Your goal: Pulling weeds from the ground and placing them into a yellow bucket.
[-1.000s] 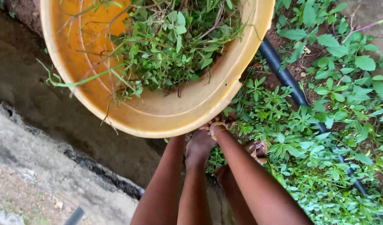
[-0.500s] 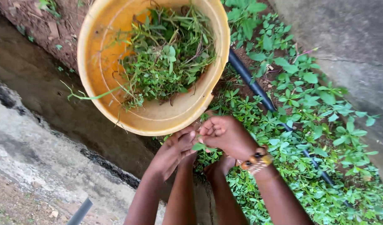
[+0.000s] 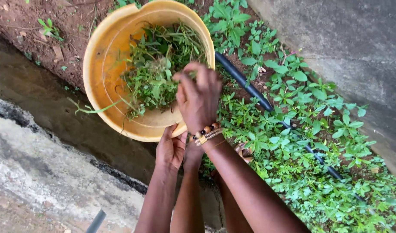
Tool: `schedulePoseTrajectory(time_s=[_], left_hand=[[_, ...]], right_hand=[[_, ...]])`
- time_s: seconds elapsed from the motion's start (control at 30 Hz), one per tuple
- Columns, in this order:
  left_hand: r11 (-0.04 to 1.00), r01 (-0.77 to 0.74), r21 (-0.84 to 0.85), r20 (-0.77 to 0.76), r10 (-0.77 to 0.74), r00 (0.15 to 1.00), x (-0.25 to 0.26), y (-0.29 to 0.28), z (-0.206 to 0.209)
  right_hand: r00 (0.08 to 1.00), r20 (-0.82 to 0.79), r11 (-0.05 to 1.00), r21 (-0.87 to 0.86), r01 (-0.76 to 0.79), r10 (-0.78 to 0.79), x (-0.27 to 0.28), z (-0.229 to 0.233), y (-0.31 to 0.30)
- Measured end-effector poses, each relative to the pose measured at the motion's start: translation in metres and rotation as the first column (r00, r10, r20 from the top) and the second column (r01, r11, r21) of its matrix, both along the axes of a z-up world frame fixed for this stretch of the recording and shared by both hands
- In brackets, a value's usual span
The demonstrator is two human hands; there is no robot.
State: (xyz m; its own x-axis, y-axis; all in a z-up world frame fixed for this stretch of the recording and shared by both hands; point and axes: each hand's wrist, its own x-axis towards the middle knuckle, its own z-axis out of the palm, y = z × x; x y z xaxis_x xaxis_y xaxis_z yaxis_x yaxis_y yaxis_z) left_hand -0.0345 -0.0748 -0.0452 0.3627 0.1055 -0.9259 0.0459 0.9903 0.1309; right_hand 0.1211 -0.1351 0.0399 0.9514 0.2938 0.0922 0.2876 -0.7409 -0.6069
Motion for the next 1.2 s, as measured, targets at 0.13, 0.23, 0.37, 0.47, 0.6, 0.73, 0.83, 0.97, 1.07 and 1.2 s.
schedulePoseTrajectory(time_s=[0.13, 0.23, 0.37, 0.47, 0.6, 0.73, 0.83, 0.97, 1.07, 1.2], left_hand=[[0.999, 0.025, 0.044, -0.003, -0.025, 1.000, 0.000, 0.004, 0.008], [0.990, 0.089, 0.112, -0.007, -0.089, 0.996, 0.007, 0.004, 0.018], [0.967, 0.191, 0.170, -0.057, -0.183, 0.981, 0.007, 0.027, 0.000], [0.949, 0.259, 0.181, -0.090, -0.246, 0.965, -0.003, 0.046, -0.002], [0.923, 0.336, 0.187, 0.012, -0.344, 0.939, -0.001, 0.050, 0.008], [0.803, 0.545, 0.240, 0.192, -0.590, 0.784, 0.001, 0.027, 0.036], [0.633, 0.740, 0.229, 0.282, -0.770, 0.572, 0.009, -0.014, 0.011], [0.318, 0.877, 0.360, 0.242, -0.940, 0.241, 0.042, -0.090, -0.059], [0.177, 0.806, 0.565, 0.141, -0.983, 0.117, 0.090, -0.155, -0.118], [-0.090, 0.615, 0.783, -0.250, -0.951, 0.180, 0.163, -0.212, -0.140]], right_hand=[[0.904, 0.343, 0.943, -0.121, 0.311, -0.254, 0.008, 0.028, -0.012], [0.828, -0.369, 0.902, -0.083, 0.424, -0.423, -0.020, -0.070, -0.047], [0.907, -0.125, 0.885, 0.201, 0.420, -0.402, -0.027, -0.075, -0.041], [0.858, -0.260, 0.846, 0.196, 0.496, -0.443, -0.038, -0.070, -0.025], [0.908, -0.093, 0.865, 0.279, 0.418, -0.409, -0.024, -0.077, -0.028], [0.830, -0.441, 0.827, 0.278, 0.489, -0.343, -0.003, -0.045, -0.042], [0.839, -0.446, 0.768, 0.402, 0.499, -0.312, -0.012, -0.091, -0.084], [0.806, -0.401, 0.788, 0.264, 0.556, -0.435, -0.010, -0.123, -0.151], [0.827, -0.400, 0.806, 0.281, 0.522, -0.396, -0.004, -0.149, -0.210], [0.880, -0.196, 0.844, 0.254, 0.473, -0.433, 0.005, -0.184, -0.272]])
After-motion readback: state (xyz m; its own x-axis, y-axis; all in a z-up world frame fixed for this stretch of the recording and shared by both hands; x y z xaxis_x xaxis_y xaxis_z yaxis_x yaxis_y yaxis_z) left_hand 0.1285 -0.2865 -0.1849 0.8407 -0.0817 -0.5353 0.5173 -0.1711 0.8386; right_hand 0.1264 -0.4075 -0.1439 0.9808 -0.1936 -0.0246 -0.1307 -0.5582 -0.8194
